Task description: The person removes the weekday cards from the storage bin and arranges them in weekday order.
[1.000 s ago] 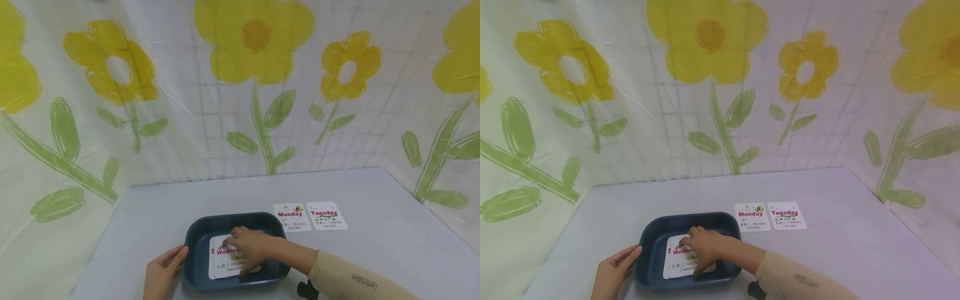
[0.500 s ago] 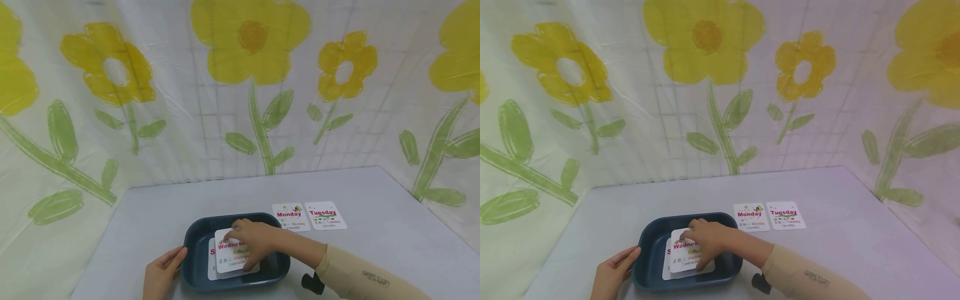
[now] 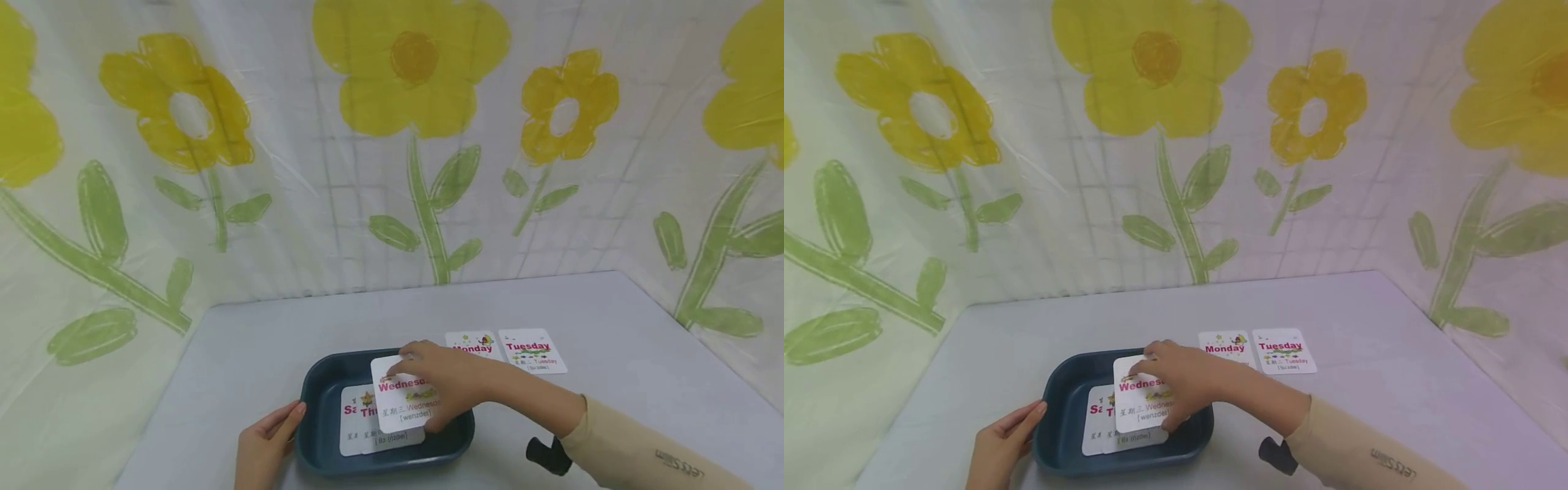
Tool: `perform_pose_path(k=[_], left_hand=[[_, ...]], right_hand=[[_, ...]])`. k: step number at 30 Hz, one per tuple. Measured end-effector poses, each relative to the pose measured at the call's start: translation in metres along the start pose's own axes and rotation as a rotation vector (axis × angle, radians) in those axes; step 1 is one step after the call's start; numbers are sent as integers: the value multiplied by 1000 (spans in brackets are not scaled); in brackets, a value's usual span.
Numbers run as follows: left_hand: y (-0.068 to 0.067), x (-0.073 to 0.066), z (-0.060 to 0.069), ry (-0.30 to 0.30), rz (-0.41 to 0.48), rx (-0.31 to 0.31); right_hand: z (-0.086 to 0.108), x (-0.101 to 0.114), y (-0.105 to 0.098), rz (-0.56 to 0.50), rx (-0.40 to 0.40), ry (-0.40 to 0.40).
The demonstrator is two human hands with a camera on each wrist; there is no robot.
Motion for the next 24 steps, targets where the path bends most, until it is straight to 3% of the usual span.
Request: perform_pose_path(k=[8,24], left_hand=[[-1,-1,2,2,-12,-6],[-1,0,2,-7,-15,-19]], right_hand=[[23,-11,-14,1,-32,57],[64,-44,-16,-63,-37,152]])
Point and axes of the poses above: each hand's wrist, its own z-axis away from the middle knuckle, its own y-axis out of the palm, x = y × z, the point moved 5 cm from there along -z, towards the middle knuckle, and after that the axes turned 1 degree about -z, right-handed, at the moved point
